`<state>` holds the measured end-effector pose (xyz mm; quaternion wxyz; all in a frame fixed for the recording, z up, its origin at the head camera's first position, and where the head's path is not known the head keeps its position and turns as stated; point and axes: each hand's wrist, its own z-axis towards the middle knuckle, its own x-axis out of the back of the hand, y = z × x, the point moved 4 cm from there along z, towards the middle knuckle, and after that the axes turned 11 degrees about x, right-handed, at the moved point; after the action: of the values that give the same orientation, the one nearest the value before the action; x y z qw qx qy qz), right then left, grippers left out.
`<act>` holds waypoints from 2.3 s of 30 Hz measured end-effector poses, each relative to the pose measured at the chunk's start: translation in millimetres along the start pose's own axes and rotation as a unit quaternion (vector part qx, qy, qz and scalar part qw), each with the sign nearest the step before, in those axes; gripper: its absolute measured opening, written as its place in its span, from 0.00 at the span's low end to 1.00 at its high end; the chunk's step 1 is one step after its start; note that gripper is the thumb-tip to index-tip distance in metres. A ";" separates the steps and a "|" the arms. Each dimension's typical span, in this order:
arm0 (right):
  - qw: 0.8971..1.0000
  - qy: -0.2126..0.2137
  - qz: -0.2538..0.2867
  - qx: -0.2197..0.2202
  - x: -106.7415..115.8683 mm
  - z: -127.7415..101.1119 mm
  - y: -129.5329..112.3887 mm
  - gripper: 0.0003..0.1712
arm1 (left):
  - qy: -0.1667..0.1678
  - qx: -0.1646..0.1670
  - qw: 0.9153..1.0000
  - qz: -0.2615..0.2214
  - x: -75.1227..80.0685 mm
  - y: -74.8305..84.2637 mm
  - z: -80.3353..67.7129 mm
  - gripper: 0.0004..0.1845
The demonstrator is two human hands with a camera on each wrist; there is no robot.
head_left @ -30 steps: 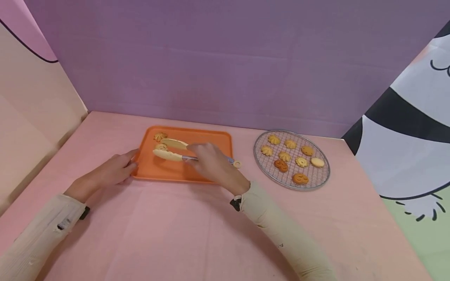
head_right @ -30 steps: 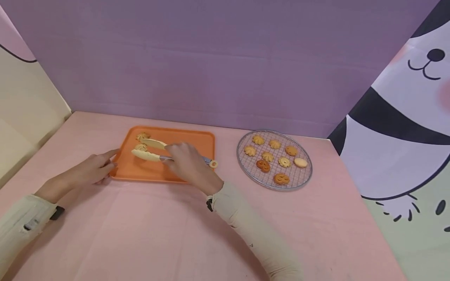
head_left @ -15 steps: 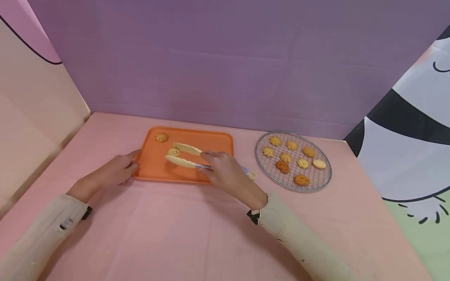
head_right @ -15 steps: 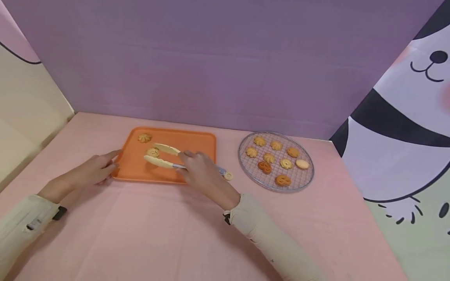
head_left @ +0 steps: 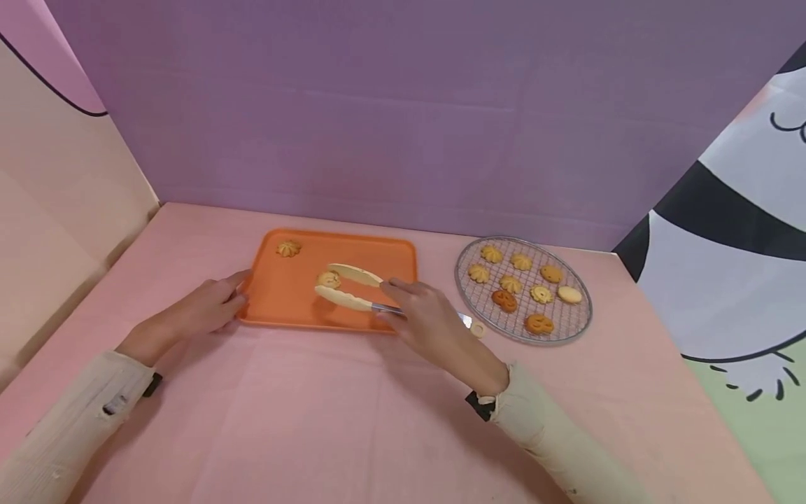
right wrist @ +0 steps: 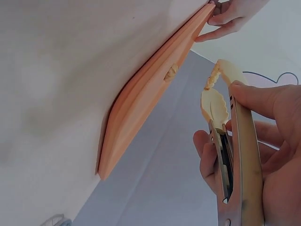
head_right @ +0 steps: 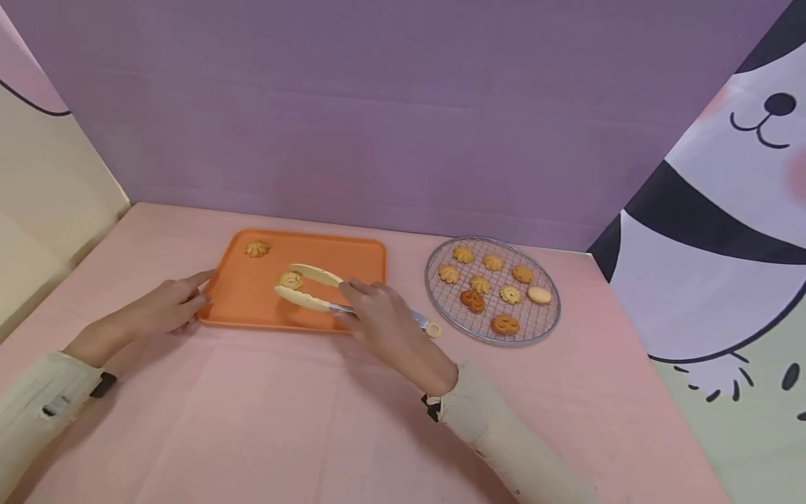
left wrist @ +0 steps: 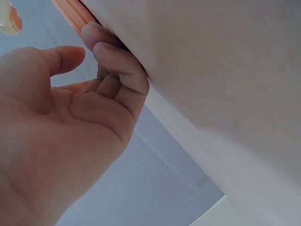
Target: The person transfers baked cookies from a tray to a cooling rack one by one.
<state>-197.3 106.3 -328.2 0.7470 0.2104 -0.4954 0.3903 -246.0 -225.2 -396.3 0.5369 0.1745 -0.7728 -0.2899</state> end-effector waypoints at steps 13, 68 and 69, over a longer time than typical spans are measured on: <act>0.999 0.013 -0.001 -0.046 22.8 -35.9 6.5 0.29 | -0.007 -0.005 1.000 0.000 -1.6 1.8 -0.9 0.33; 0.984 0.034 -0.082 -0.157 65.2 -155.5 102.5 0.25 | 0.012 -0.006 0.999 0.033 -0.7 2.1 0.0 0.34; 0.984 0.033 -0.083 -0.157 64.6 -155.4 103.1 0.25 | 0.014 -0.008 0.999 0.034 -0.8 2.2 -0.4 0.34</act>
<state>-176.3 302.0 -342.6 0.8163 0.1180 -0.5064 0.2515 -245.2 -223.1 -395.4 0.5583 0.1476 -0.7688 -0.2747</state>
